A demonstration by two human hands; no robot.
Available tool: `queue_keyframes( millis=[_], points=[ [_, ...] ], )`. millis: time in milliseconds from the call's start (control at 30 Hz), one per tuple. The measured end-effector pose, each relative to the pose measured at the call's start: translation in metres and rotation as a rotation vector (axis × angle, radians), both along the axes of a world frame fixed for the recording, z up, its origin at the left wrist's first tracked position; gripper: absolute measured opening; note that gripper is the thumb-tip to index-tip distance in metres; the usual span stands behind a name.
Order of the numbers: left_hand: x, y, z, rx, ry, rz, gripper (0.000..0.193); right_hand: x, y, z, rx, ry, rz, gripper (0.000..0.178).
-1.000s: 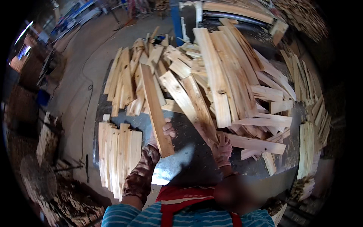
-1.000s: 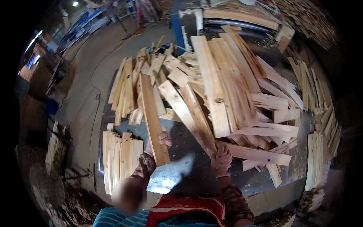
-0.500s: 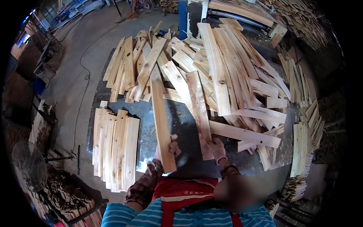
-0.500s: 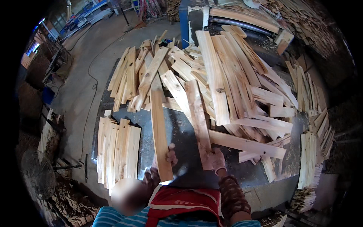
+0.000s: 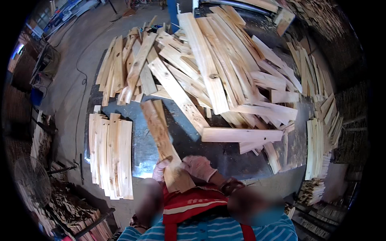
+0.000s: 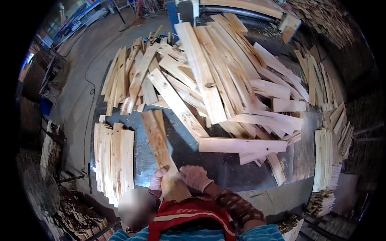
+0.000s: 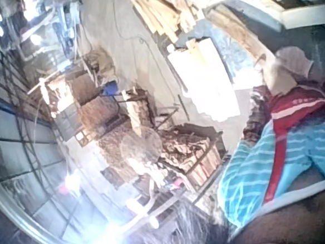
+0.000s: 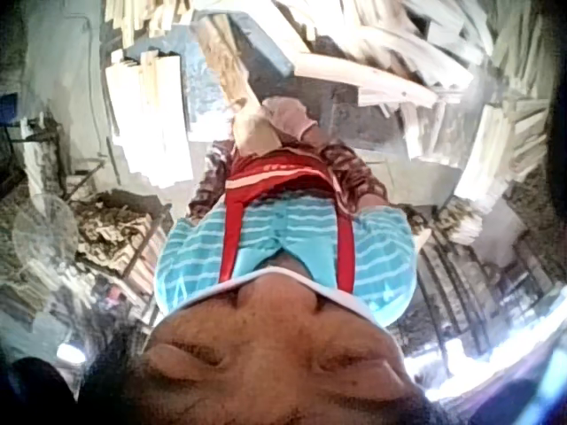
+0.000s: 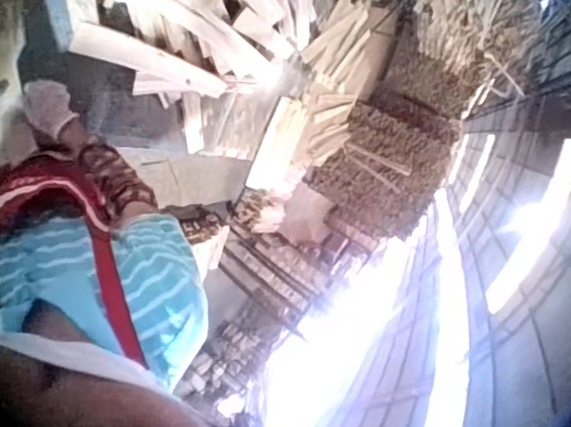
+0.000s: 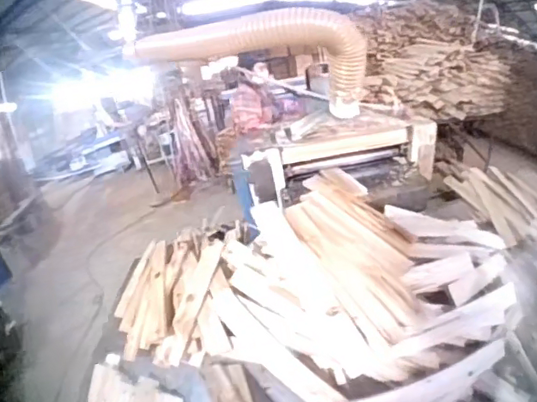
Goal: The person sorts and stacks light-colored wooden planks on a metal workbench in a workshop. They repeatedly pick up planks from a pile, align them, and place them into a neat stack, occasionally moving the stack to a nearby rack.
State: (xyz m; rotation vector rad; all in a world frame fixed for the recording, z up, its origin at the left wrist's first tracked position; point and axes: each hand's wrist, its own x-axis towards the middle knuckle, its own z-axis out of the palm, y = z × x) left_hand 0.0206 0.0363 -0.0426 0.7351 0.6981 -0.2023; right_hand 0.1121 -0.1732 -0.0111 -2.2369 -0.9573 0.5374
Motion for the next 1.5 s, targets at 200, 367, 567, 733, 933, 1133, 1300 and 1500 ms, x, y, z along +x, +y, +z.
queue_keyframes(
  millis=[200,367,567,733,933,1133,1300,1500],
  points=[
    [-0.017,-0.032,-0.022,0.129,-0.037,0.133,0.056,0.048,-0.123,0.044,-0.006,-0.246,-0.171,0.051],
    [-0.006,-0.047,-0.079,0.342,0.226,-0.056,0.048,0.098,-0.247,-0.012,-0.508,-0.668,-0.146,0.078],
    [0.089,-0.084,-0.027,1.305,0.183,0.156,0.073,0.118,-0.315,-0.007,-0.604,-0.389,-0.289,0.057],
    [0.181,-0.077,-0.069,0.524,-0.019,-0.07,0.056,0.068,-0.272,0.039,-0.232,-0.084,-0.319,0.058],
    [0.216,-0.101,-0.073,0.207,0.0,0.225,0.022,0.024,-0.197,0.025,0.282,0.596,-0.547,0.054],
    [0.137,-0.061,-0.004,0.56,-0.012,0.365,0.017,0.081,-0.102,0.043,0.875,1.705,-0.412,0.056],
    [0.064,-0.038,0.015,0.85,0.127,0.309,0.027,0.11,-0.039,0.03,0.969,1.966,-0.161,0.062],
    [0.012,-0.076,-0.029,0.261,-0.182,0.587,0.03,0.06,0.031,0.008,0.094,0.506,-0.268,0.067]
  ],
)
